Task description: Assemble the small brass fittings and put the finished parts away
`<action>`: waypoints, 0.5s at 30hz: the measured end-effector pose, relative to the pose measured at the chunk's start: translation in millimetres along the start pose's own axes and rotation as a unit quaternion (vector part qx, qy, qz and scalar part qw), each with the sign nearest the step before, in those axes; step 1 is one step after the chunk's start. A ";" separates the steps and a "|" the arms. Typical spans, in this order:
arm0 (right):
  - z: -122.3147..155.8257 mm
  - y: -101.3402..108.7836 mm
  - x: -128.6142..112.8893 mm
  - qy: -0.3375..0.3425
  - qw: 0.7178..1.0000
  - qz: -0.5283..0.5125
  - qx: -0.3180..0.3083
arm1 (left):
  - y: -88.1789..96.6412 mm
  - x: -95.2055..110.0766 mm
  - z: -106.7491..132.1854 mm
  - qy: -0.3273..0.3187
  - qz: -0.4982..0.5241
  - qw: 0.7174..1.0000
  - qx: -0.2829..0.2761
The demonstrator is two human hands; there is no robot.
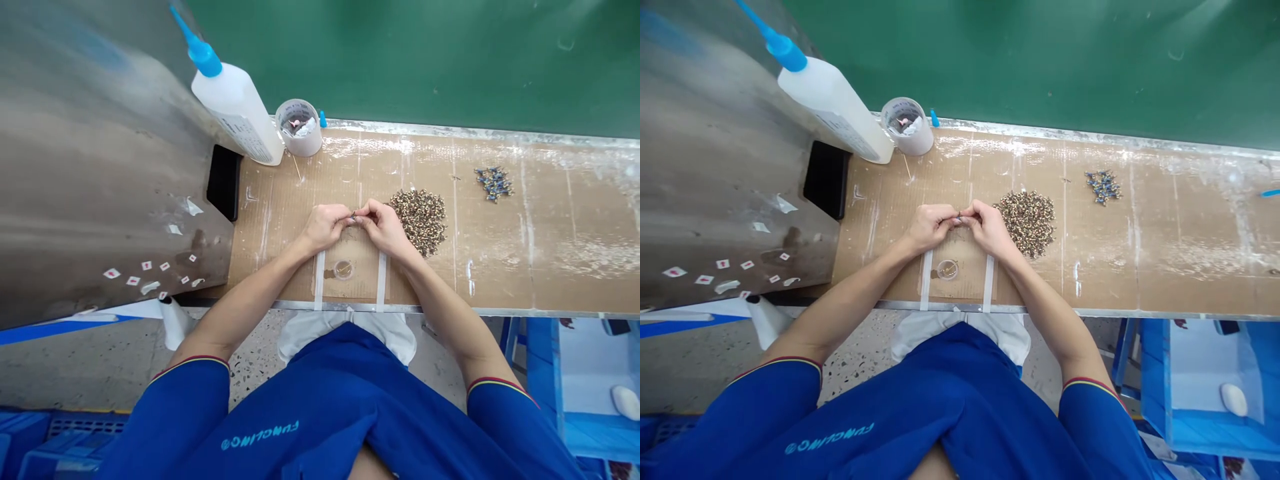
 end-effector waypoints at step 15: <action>28.4 113.9 -15.5 0.007 0.967 0.118 0.224 | 105.8 67.2 136.1 -0.054 0.150 0.986 0.048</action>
Point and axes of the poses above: each hand's wrist, its own z-axis away from the middle knuckle, its own y-axis out of the back of the hand, x = y × z, the point moved 1 cm from there along -z, towards the middle knuckle, and after that the axes turned 14 degrees about y, right-handed, at the moved point
